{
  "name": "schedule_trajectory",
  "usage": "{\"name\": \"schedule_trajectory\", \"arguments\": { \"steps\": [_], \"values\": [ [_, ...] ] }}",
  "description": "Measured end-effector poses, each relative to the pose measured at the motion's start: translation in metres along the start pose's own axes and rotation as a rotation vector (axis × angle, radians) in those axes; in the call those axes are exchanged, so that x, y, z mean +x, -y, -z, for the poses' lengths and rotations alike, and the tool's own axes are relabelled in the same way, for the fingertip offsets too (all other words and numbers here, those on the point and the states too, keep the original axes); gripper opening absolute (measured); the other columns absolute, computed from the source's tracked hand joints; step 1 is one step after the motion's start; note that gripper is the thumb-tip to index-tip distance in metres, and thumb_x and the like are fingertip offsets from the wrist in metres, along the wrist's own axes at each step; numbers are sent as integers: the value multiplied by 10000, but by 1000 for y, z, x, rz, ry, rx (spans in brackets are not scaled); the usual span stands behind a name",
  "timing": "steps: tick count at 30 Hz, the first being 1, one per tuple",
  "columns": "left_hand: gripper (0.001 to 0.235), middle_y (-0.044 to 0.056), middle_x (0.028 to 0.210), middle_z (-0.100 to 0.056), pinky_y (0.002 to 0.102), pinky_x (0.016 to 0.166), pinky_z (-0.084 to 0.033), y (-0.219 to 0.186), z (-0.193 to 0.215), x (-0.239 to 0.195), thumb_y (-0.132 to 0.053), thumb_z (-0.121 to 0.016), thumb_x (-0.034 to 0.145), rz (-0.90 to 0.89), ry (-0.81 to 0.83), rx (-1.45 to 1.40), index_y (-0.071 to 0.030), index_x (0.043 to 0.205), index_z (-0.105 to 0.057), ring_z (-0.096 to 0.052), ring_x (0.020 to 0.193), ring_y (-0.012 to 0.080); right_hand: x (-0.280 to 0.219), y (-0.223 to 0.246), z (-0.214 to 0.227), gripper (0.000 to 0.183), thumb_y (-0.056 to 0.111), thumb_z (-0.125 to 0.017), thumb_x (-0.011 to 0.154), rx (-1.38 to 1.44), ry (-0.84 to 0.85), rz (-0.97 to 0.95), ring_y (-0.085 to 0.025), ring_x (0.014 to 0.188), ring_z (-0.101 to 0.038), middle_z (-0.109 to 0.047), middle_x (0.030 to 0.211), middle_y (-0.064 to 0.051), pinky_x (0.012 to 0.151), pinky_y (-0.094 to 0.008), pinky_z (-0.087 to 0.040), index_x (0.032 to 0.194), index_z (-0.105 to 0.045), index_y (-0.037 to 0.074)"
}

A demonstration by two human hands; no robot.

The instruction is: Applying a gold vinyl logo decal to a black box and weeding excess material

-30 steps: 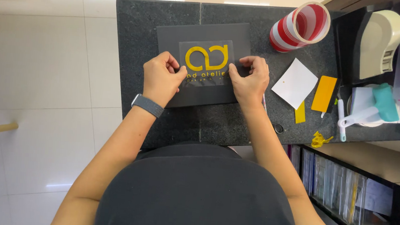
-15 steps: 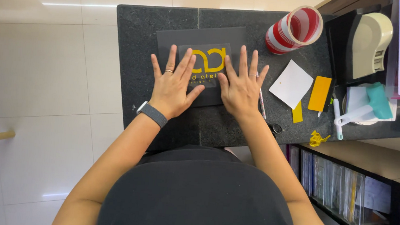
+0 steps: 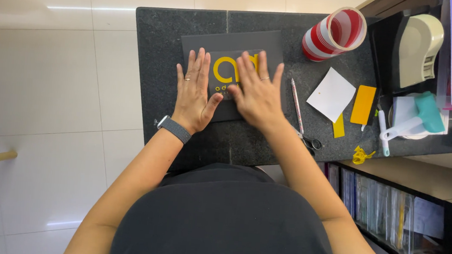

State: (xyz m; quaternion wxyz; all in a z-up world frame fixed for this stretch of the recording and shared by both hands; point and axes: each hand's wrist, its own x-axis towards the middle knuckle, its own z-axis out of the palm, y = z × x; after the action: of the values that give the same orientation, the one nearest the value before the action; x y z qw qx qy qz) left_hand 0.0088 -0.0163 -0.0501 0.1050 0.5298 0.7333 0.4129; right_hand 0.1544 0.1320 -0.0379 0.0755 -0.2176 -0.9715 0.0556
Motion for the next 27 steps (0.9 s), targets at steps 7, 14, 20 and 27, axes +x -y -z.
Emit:
{"name": "schedule_trajectory", "arguments": {
  "steps": [7, 14, 20, 27],
  "values": [
    [956, 199, 1700, -114, 652, 1205, 46, 6, 3, -2, -750, -191, 999, 27, 37, -57, -51, 1648, -119, -8, 1570, 403, -5, 57, -10, 655, 451, -451, 1063, 16, -52, 95, -395, 1569, -206, -412, 1656, -142, 1190, -750, -83, 1580, -450, 49],
    [848, 177, 1709, -81, 645, 1214, 59, 1, 5, -2, -667, -237, 1049, 69, -13, -56, -74, 1651, -166, 28, 1573, 386, -41, 6, 20, 824, 652, -376, 1062, 29, 71, -47, -406, 1580, -43, -286, 1712, -142, 1174, -744, 3, 1630, -383, 56],
    [572, 145, 1710, -85, 649, 1231, -20, 3, -2, -4, -326, -390, 1138, 135, -57, -22, -102, 1643, -243, 26, 1575, 362, -28, -4, 25, 854, 684, -404, 1056, 21, 94, -8, -406, 1580, -35, -276, 1723, -120, 1182, -736, 19, 1642, -370, 64],
    [532, 142, 1694, -139, 626, 1236, -132, 1, -2, -4, -97, -385, 1091, 196, -58, 30, -92, 1616, -308, -30, 1573, 343, -40, 27, 16, 878, 736, -366, 1036, 3, 84, 47, -383, 1589, -52, -303, 1715, -107, 1186, -719, 31, 1634, -393, 93]
  ]
}}
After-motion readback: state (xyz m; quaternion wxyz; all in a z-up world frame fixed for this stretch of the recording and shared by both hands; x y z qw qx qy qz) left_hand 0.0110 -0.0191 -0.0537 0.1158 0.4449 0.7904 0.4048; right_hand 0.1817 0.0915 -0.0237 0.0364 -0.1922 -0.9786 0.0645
